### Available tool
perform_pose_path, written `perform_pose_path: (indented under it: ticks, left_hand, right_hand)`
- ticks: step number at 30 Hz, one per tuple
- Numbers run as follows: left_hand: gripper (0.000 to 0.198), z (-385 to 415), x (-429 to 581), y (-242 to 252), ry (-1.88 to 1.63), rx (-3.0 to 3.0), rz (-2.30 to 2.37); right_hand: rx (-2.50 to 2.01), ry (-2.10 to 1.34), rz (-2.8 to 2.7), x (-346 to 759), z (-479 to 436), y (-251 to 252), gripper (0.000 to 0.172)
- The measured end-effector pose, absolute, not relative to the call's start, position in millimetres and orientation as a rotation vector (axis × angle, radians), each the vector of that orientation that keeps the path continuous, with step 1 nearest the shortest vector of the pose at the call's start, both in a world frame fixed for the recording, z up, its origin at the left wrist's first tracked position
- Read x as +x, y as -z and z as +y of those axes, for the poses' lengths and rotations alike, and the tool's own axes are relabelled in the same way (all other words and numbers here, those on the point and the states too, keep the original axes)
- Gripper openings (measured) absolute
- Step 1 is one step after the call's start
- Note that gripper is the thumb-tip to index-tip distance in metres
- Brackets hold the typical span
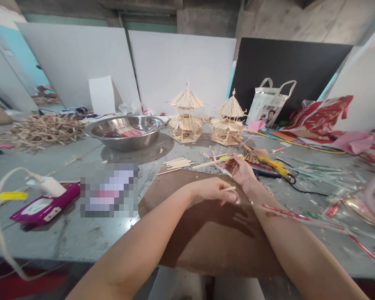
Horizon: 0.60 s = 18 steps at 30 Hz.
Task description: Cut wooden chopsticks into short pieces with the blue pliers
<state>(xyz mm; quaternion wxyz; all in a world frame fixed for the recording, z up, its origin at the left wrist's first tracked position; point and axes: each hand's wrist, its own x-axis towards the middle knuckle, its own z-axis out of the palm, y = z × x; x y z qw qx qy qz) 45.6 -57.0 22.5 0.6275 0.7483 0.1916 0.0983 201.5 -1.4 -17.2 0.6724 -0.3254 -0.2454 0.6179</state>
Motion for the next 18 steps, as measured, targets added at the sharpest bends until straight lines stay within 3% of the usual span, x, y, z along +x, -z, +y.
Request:
perform_pose_path:
  ticks: [5, 8, 13, 18]
  left_hand:
    - [0.039, -34, 38, -16, -0.901, 1.484, 0.649]
    - [0.038, -26, 34, -19, -1.122, 1.363, 0.748]
    - [0.031, -15, 27, -13, -1.209, 1.508, 0.940]
    - [0.034, -8, 28, 6, -0.924, 1.717, 1.164]
  right_hand:
    - [-0.775, -1.370, -0.535, 202, 0, 17, 0.007]
    - [-0.826, -1.236, -0.551, 204, 3, 18, 0.008]
    - [-0.892, -1.009, -0.688, 208, 5, 18, 0.016]
    - [-0.886, -0.972, -0.865, 202, 1, 14, 0.023]
